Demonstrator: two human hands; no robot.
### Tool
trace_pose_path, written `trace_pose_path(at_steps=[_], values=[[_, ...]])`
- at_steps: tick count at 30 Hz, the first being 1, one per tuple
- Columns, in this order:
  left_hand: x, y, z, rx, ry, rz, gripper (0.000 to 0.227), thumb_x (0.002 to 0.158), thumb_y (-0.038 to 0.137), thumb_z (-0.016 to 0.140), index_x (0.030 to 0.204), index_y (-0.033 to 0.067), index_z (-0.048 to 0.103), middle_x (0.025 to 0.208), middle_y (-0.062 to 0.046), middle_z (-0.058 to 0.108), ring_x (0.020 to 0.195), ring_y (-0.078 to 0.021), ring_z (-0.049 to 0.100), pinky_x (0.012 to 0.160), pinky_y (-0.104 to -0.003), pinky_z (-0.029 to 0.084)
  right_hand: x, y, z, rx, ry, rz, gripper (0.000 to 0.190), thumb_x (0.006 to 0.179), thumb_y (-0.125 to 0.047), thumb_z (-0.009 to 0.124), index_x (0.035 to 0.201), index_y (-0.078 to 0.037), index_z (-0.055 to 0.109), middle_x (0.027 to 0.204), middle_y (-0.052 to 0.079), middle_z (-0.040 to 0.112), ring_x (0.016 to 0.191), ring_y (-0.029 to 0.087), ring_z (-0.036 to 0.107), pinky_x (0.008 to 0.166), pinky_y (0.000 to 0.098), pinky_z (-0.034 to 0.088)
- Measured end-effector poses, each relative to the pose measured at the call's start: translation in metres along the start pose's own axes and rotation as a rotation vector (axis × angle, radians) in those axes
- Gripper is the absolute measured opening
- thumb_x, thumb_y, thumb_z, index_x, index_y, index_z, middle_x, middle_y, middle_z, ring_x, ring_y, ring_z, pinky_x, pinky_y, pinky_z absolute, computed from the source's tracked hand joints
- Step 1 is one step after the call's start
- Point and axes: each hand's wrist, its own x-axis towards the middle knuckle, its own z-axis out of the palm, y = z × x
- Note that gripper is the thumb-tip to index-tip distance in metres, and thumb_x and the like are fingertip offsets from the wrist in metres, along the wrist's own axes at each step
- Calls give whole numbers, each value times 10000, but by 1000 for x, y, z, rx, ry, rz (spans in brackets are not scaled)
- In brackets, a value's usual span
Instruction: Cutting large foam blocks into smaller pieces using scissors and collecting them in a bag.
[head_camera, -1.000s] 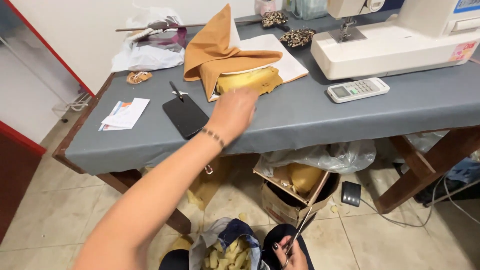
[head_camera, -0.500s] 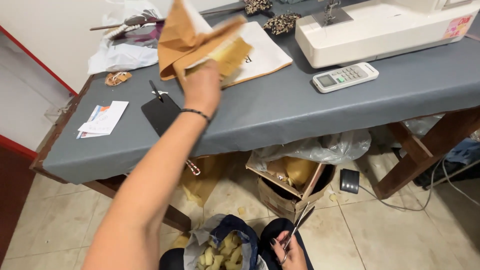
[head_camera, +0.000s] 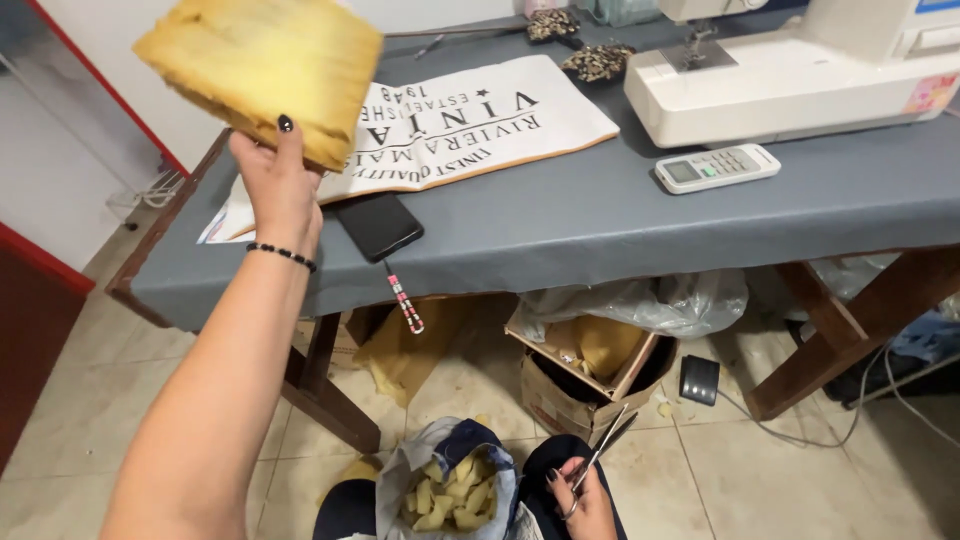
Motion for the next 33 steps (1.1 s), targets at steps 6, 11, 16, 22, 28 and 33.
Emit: trace_pose_path(at_steps=[6, 11, 16, 22, 28, 33], values=[[-76, 80, -41, -144, -337, -76, 547, 965, 204, 658, 1380, 73, 327, 1515, -150, 451, 1388, -283, 513, 1126, -460, 518, 11, 21, -5, 34, 17, -104, 200, 899, -237, 726, 988, -112, 598, 727, 89, 661, 563, 175, 601, 533, 295, 497], [-143, 92, -153, -187, -354, -140, 484, 956, 6, 569, 1398, 91, 391, 1522, -148, 467, 1387, -244, 507, 1214, -419, 451, 10, 30, -25, 61, 8, -288, 145, 939, -147, 663, 1045, -123, 567, 851, 61, 647, 703, 137, 647, 553, 266, 513], [-221, 84, -267, -126, -105, -443, 675, 817, -7, 427, 1492, 10, 404, 1425, -174, 543, 1322, -313, 543, 1167, -443, 432, -38, -48, -52, 70, -238, -561, 529, 932, -581, 596, 1136, -106, 485, 1026, 134, 649, 774, 164, 570, 719, 283, 494], [-315, -38, -405, -262, 202, -670, 544, 744, 85, 495, 1268, 105, 639, 1062, -96, 689, 889, -279, 717, 776, -415, 632, -116, -154, 29, -73, -496, -651, 762, 914, -742, 379, 1327, -104, 436, 1247, 139, 639, 959, 156, 589, 909, 351, 507], [-350, -27, -338, -142, 74, -797, 573, 702, 92, 508, 1267, 69, 598, 931, -88, 671, 701, -205, 682, 589, -351, 598, -99, -135, 94, -56, -672, -535, 1088, 623, -487, 914, 1420, 38, 391, 1395, 195, 544, 1135, 248, 591, 916, 348, 526], [-373, -45, -378, -114, -69, -723, 556, 759, 32, 573, 1313, 62, 548, 975, -119, 647, 751, -196, 669, 601, -279, 559, -108, -117, 107, -41, -530, -399, 604, 792, -101, 848, 1281, 19, 515, 1062, 92, 622, 883, 164, 634, 787, 271, 574]])
